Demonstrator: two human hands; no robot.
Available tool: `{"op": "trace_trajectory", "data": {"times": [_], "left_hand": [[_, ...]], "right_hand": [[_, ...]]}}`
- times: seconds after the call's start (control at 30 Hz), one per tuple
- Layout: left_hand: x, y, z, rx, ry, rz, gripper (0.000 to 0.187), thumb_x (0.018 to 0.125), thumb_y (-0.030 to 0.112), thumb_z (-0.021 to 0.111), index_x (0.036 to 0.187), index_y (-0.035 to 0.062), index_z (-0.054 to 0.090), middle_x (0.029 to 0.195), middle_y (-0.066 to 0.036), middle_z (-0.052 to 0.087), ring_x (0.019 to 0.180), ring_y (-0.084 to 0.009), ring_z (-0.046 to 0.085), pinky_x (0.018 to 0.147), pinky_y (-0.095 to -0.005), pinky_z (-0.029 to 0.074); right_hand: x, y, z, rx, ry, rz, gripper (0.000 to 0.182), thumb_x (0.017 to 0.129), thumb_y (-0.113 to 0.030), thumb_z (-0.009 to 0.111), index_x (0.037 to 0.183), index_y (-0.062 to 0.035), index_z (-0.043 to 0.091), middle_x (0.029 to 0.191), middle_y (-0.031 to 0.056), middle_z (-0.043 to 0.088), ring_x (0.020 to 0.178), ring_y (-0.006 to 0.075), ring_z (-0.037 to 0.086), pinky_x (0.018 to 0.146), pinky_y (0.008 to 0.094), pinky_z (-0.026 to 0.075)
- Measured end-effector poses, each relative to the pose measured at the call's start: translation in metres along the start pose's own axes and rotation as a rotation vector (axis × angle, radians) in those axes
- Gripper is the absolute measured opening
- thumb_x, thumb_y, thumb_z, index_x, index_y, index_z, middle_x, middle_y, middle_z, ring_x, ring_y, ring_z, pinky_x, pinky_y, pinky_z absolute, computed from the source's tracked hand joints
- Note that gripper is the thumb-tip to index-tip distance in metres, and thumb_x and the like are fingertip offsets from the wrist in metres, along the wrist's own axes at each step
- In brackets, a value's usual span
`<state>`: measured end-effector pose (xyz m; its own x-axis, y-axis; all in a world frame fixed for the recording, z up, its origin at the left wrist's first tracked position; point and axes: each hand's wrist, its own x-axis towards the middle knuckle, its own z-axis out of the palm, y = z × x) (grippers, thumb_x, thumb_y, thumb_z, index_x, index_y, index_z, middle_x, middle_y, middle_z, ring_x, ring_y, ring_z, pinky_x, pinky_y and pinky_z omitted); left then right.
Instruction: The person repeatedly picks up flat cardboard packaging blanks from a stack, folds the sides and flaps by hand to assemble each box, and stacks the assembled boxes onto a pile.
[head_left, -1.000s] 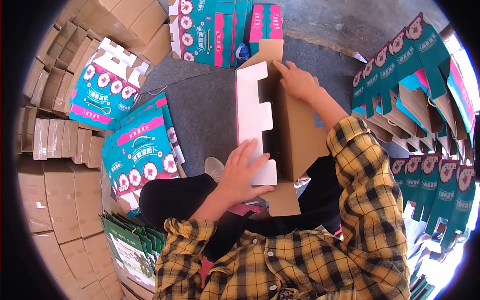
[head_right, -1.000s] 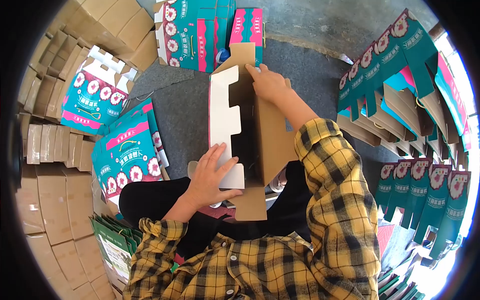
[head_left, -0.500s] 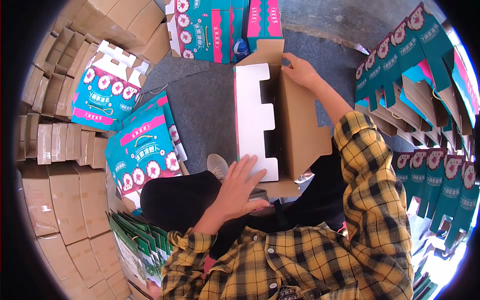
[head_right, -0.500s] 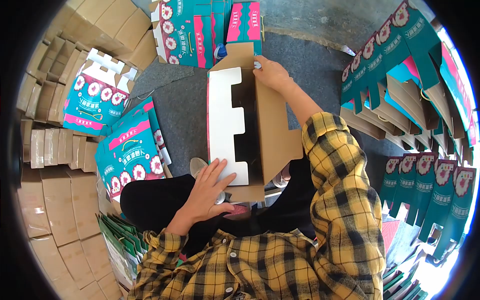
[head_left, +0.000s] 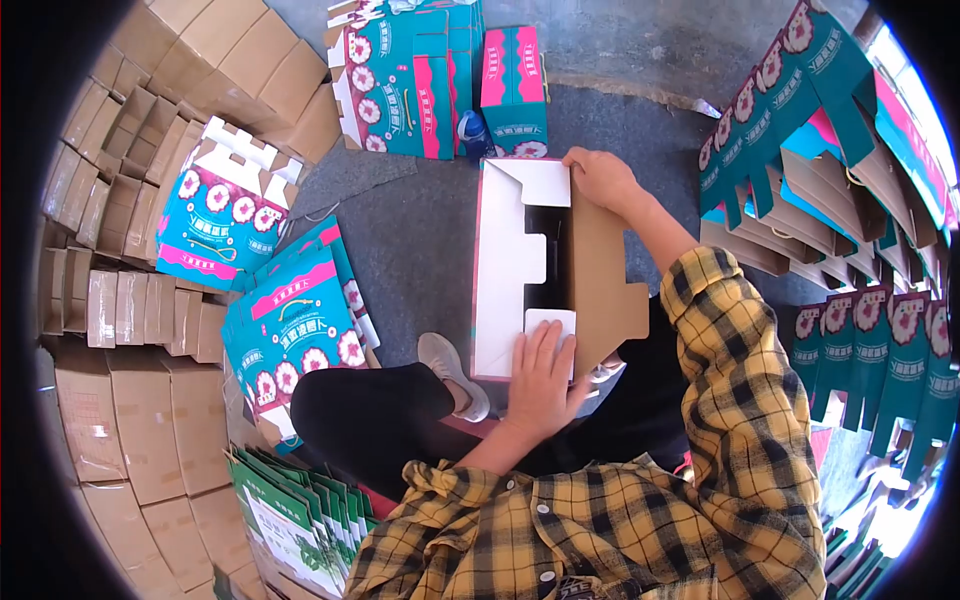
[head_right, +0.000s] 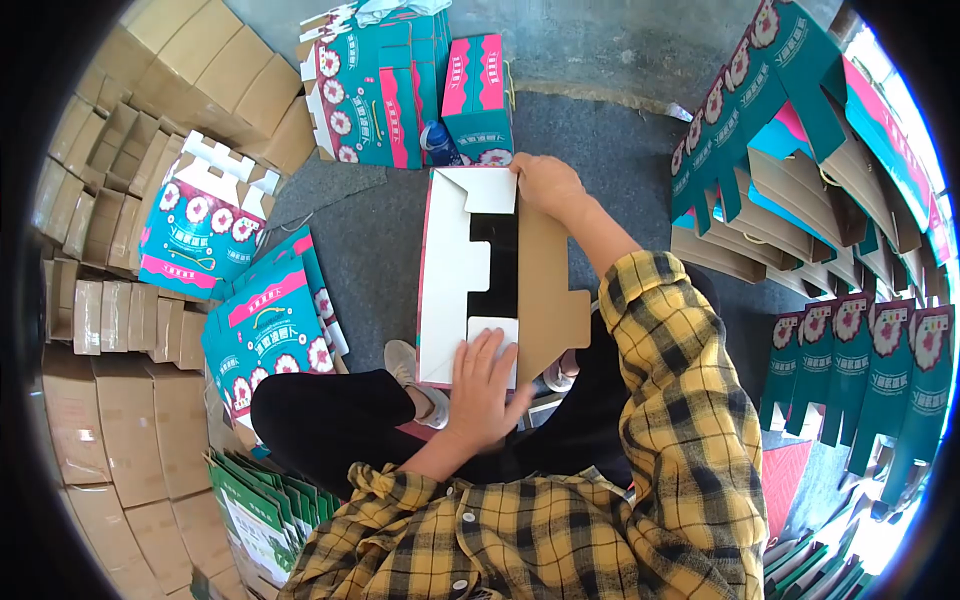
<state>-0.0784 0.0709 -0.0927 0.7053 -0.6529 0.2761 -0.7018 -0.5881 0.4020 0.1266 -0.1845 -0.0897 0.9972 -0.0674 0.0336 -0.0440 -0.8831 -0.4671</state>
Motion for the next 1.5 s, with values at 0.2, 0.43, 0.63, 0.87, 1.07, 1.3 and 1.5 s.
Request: {"op": "trace_trajectory", "data": {"times": [0.2,0.43,0.63,0.87,1.07,1.3,1.5], "left_hand": [[0.012,0.001,0.014,0.081,-0.011,-0.089,0.056,0.076,0.015,0.061,0.127,-0.0027,0.046,0.134,-0.020,0.043,0.128,-0.0360,0.038,0.106,-0.0553,0.025],[0.018,-0.073,-0.025,0.173,0.032,0.019,0.043,0.079,0.002,0.049,0.121,-0.0025,0.053,0.129,-0.018,0.052,0.122,-0.0346,0.047,0.103,-0.0434,0.038],[0.024,-0.102,-0.039,0.037,0.008,0.008,0.034,0.078,0.010,0.056,0.111,0.0010,0.060,0.122,-0.014,0.058,0.115,-0.0337,0.052,0.098,-0.0422,0.040],[0.028,-0.081,-0.014,-0.206,0.120,-0.510,0.044,0.091,0.023,0.055,0.125,-0.0036,0.050,0.118,-0.024,0.056,0.112,-0.0383,0.052,0.097,-0.0432,0.038],[0.039,-0.071,0.000,0.003,0.333,-0.327,0.064,0.085,0.013,0.062,0.138,-0.0068,0.032,0.143,-0.029,0.027,0.133,-0.0416,0.030,0.107,-0.0449,0.030],[0.039,-0.071,-0.001,0.271,0.032,-0.166,0.067,0.080,0.025,0.069,0.133,-0.0050,0.040,0.140,-0.028,0.036,0.132,-0.0394,0.034,0.108,-0.0506,0.026],[0.039,-0.080,0.010,0.304,-0.078,-0.133,0.063,0.083,0.028,0.066,0.131,-0.0062,0.043,0.134,-0.026,0.045,0.126,-0.0401,0.042,0.106,-0.0466,0.032]], "right_hand": [[-0.017,-0.008,-0.016,-0.077,0.109,0.005,0.025,0.091,-0.024,0.046,0.098,-0.0059,0.061,0.093,0.0203,0.067,0.088,0.0374,0.064,0.078,0.0490,0.050],[-0.045,0.013,-0.041,-0.207,0.020,0.092,0.029,0.088,-0.028,0.050,0.104,-0.0048,0.056,0.091,0.0221,0.066,0.088,0.0386,0.064,0.078,0.0491,0.050],[-0.051,0.028,-0.042,-0.239,-0.189,0.085,0.028,0.087,-0.024,0.049,0.100,-0.0033,0.062,0.099,0.0201,0.066,0.092,0.0386,0.063,0.081,0.0488,0.049],[-0.052,0.059,-0.053,-0.116,-0.236,-0.146,0.029,0.080,-0.018,0.054,0.106,-0.0070,0.063,0.109,0.0179,0.059,0.102,0.0349,0.058,0.087,0.0435,0.047],[-0.085,-0.013,-0.029,-0.187,0.132,-0.625,0.083,0.064,-0.026,0.080,0.136,-0.0139,0.042,0.135,0.0144,0.045,0.125,0.0341,0.043,0.100,0.0457,0.040],[-0.083,0.003,0.006,-0.397,-0.046,-0.524,0.081,0.064,-0.032,0.082,0.135,-0.0172,0.045,0.136,0.0120,0.044,0.125,0.0344,0.043,0.096,0.0458,0.042],[-0.077,0.003,0.008,-0.392,-0.309,-0.437,0.063,0.073,-0.028,0.075,0.130,-0.0171,0.050,0.133,0.0100,0.048,0.124,0.0318,0.044,0.099,0.0439,0.042]]}}
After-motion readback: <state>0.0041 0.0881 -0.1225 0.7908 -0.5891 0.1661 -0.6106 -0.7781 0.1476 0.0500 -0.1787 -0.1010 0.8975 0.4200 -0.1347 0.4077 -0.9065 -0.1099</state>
